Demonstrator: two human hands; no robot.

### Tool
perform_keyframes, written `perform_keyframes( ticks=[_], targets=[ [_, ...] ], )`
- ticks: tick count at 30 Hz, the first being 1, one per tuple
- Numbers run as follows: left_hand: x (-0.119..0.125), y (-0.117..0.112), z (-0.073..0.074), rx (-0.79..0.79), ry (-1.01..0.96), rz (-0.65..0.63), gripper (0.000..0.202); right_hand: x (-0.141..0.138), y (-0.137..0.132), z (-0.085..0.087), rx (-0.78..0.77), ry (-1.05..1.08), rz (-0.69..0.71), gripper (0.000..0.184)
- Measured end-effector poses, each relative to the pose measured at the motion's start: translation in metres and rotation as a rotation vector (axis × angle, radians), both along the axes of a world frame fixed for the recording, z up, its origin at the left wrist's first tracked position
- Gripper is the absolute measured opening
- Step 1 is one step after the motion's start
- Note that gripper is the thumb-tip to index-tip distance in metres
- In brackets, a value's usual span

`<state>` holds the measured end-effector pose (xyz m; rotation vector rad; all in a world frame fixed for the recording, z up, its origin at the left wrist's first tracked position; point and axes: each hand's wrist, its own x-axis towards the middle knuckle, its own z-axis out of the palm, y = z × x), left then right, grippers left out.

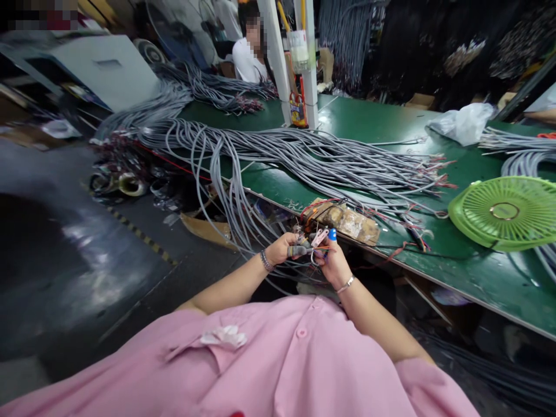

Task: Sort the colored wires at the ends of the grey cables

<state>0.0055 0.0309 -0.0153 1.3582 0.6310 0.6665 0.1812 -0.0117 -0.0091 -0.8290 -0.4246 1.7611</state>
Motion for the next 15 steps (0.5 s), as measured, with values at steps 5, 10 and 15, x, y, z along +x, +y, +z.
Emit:
perform_keyframes(
  ticks=[5, 10, 15],
  targets=[
    [-0.012, -0.014, 0.003, -0.027, -0.002, -0.039, 0.046, 0.01, -0.009, -0.015, -0.041, -0.015, 0.04, 0.059],
    [-0.033, -0.039, 0.012, -0.047, 0.021, -0.053, 0.045, 0.02, -0.02, -0.028, -0.043, -0.088, 0.071, 0.055],
    [-0.048, -0.062, 0.014, -0.092, -0.011, 0.016, 0.043, 0.021, -0.03, -0.027, 0.027, -0.177, 0.165, 0.04]
  ],
)
